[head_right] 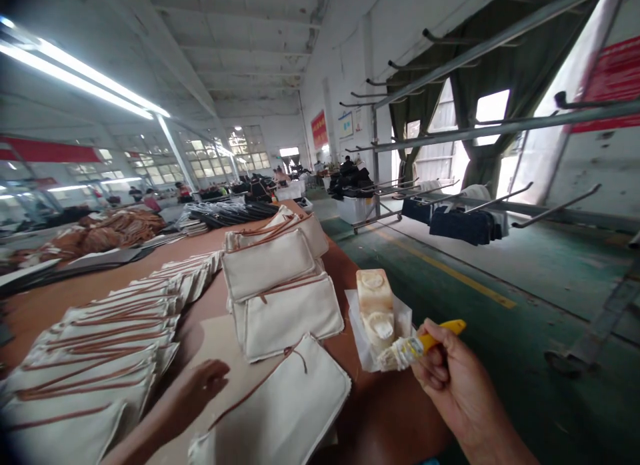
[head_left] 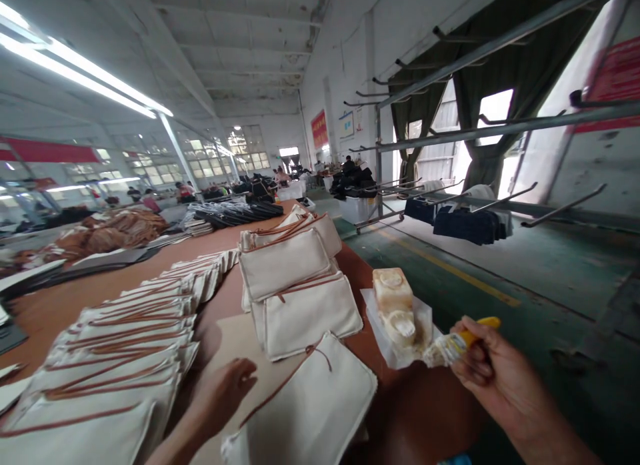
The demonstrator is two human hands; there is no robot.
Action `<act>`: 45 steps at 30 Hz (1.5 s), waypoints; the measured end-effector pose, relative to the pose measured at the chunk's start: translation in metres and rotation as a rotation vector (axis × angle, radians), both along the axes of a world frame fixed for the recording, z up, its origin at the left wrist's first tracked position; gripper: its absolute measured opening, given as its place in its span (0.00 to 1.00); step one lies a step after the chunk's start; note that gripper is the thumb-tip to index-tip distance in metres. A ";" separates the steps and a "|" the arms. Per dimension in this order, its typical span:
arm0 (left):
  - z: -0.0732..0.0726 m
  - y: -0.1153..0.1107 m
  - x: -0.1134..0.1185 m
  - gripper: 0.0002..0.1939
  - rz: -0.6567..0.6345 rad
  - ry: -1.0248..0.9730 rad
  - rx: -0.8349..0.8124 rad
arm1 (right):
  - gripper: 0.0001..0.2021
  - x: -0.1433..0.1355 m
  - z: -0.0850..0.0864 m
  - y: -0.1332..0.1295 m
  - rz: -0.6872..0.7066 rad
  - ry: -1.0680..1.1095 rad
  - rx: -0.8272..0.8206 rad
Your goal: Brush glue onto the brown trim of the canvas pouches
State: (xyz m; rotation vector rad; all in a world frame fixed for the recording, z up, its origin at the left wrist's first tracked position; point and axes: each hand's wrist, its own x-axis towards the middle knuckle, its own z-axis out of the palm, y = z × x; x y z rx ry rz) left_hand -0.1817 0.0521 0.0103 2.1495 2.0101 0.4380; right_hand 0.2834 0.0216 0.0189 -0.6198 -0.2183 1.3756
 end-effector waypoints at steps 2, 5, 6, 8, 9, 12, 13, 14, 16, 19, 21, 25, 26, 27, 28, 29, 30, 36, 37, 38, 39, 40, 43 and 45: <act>-0.018 0.016 0.036 0.10 -0.063 0.002 -0.068 | 0.15 -0.013 -0.002 -0.001 0.018 -0.001 -0.029; -0.046 0.036 0.078 0.09 -0.029 0.027 -0.117 | 0.17 -0.022 -0.004 -0.006 0.018 -0.036 -0.063; -0.053 0.041 0.087 0.08 -0.003 0.038 -0.126 | 0.17 -0.021 -0.005 -0.008 0.018 -0.056 -0.066; -0.063 0.046 0.099 0.08 0.041 0.058 -0.133 | 0.18 -0.016 -0.009 -0.011 0.016 -0.092 -0.071; -0.065 0.046 0.103 0.08 0.058 0.067 -0.124 | 0.17 -0.012 -0.011 -0.011 0.016 -0.104 -0.073; -0.063 0.036 0.110 0.08 0.068 0.089 -0.059 | 0.17 -0.004 -0.017 -0.011 0.011 -0.114 -0.070; -0.061 0.030 0.112 0.10 0.051 0.095 -0.035 | 0.16 -0.003 -0.019 -0.010 0.012 -0.113 -0.067; -0.060 0.021 0.112 0.12 0.009 0.098 -0.006 | 0.16 -0.003 -0.020 -0.010 0.015 -0.112 -0.066; -0.061 0.003 0.112 0.15 -0.101 0.089 0.093 | 0.17 -0.005 -0.020 -0.009 0.021 -0.111 -0.074; -0.064 -0.021 0.108 0.15 -0.146 -0.004 0.283 | 0.18 -0.012 -0.019 -0.008 0.018 -0.123 -0.088; -0.064 -0.030 0.107 0.14 -0.117 -0.139 0.317 | 0.18 -0.015 -0.017 -0.007 0.016 -0.131 -0.093; -0.050 -0.035 0.111 0.13 -0.164 -0.477 0.196 | 0.18 -0.018 -0.017 -0.008 0.043 -0.136 -0.078; -0.045 -0.036 0.112 0.13 -0.169 -0.549 0.166 | 0.17 -0.018 -0.017 -0.008 0.049 -0.141 -0.071; -0.039 -0.036 0.112 0.14 -0.174 -0.613 0.134 | 0.18 -0.018 -0.017 -0.009 0.051 -0.148 -0.066; -0.034 -0.036 0.111 0.15 -0.183 -0.668 0.103 | 0.18 -0.017 -0.017 -0.009 0.052 -0.154 -0.065; -0.029 -0.036 0.111 0.15 -0.201 -0.714 0.071 | 0.18 -0.017 -0.016 -0.009 0.049 -0.159 -0.065; -0.024 -0.036 0.111 0.15 -0.226 -0.751 0.038 | 0.18 -0.017 -0.016 -0.010 0.042 -0.161 -0.068; -0.014 -0.033 0.117 0.16 -0.351 -0.869 -0.041 | 0.17 -0.017 -0.018 -0.013 0.024 -0.146 -0.089; -0.015 -0.033 0.119 0.17 -0.346 -0.881 -0.028 | 0.17 -0.017 -0.019 -0.013 0.028 -0.140 -0.085; -0.017 -0.033 0.120 0.17 -0.339 -0.891 -0.012 | 0.17 -0.016 -0.020 -0.014 0.035 -0.135 -0.081; -0.019 -0.033 0.120 0.17 -0.334 -0.900 -0.003 | 0.17 -0.016 -0.021 -0.014 0.042 -0.131 -0.075; -0.020 -0.033 0.120 0.18 -0.332 -0.910 -0.004 | 0.17 -0.015 -0.021 -0.014 0.046 -0.128 -0.072; -0.020 -0.033 0.116 0.17 -0.305 -0.899 -0.137 | 0.17 -0.014 -0.020 -0.014 0.030 -0.117 -0.072; -0.019 -0.032 0.111 0.15 -0.272 -0.825 -0.290 | 0.19 -0.014 -0.019 -0.014 0.026 -0.110 -0.082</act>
